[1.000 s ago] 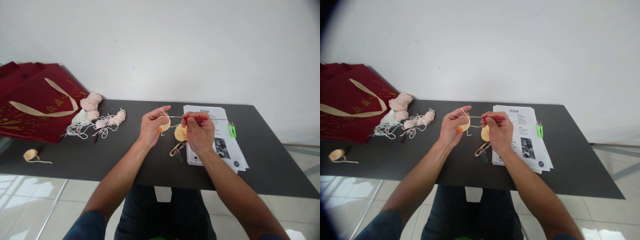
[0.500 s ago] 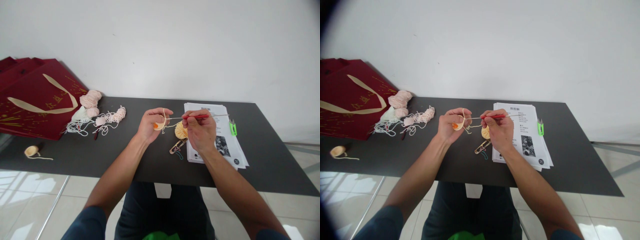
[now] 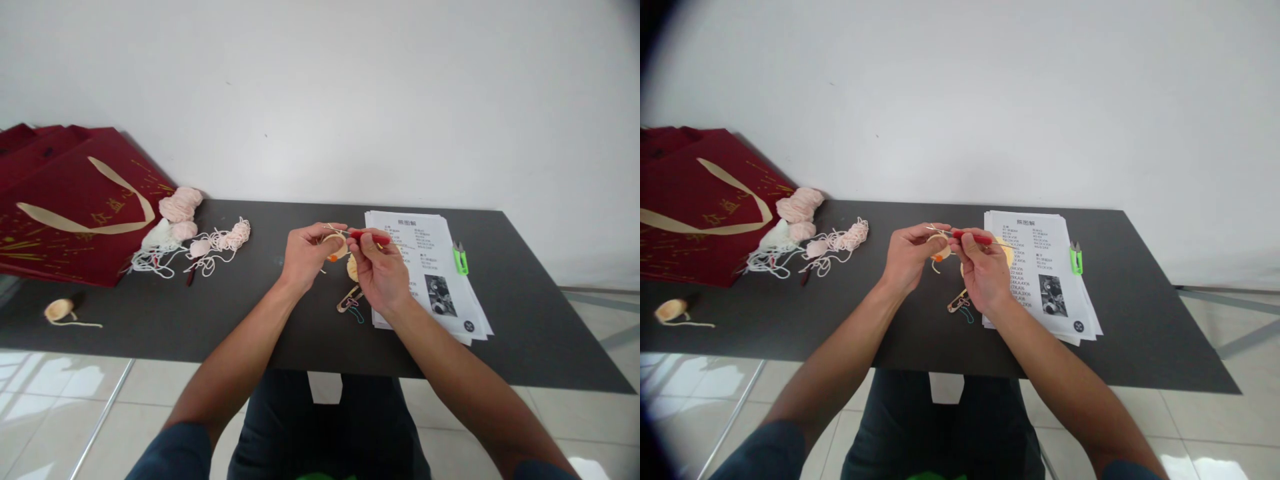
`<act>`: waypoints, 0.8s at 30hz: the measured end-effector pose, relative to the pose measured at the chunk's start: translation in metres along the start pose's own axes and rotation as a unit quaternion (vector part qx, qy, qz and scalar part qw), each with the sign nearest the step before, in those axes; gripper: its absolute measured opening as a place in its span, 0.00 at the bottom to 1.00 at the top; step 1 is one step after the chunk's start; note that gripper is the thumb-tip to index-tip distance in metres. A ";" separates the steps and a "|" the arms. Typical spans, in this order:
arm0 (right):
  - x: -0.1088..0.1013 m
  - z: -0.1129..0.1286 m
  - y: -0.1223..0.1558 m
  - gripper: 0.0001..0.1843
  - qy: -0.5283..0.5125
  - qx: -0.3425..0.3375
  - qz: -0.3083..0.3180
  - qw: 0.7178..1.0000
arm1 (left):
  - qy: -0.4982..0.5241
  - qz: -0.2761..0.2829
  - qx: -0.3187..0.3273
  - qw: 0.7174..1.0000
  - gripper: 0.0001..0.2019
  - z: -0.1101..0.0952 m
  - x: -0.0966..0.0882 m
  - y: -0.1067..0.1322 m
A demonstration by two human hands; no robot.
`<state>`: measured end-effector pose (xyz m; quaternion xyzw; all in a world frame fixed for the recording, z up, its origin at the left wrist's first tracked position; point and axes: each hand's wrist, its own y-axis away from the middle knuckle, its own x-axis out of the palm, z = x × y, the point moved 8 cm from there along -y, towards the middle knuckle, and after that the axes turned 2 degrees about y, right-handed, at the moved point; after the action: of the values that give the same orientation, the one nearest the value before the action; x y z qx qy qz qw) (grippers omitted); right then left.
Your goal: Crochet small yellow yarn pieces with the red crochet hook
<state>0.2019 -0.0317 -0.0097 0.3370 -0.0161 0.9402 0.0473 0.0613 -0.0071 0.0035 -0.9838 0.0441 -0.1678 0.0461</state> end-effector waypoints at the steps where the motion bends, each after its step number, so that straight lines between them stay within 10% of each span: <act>1: 0.001 0.000 0.001 0.09 0.006 -0.006 -0.002 1.000 | -0.004 -0.013 -0.004 1.000 0.09 0.001 -0.001 0.000; 8: 0.001 0.000 0.000 0.10 0.019 -0.018 -0.008 1.000 | 0.066 -0.028 -0.037 0.997 0.24 0.008 0.001 0.001; 24: 0.003 0.010 0.002 0.11 0.043 -0.055 0.001 0.998 | 0.017 -0.067 0.031 0.997 0.19 -0.005 0.001 0.007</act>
<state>0.2053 -0.0335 -0.0003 0.2935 -0.0664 0.9514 0.0660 0.0598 -0.0143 0.0076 -0.9796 -0.0263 -0.1886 0.0641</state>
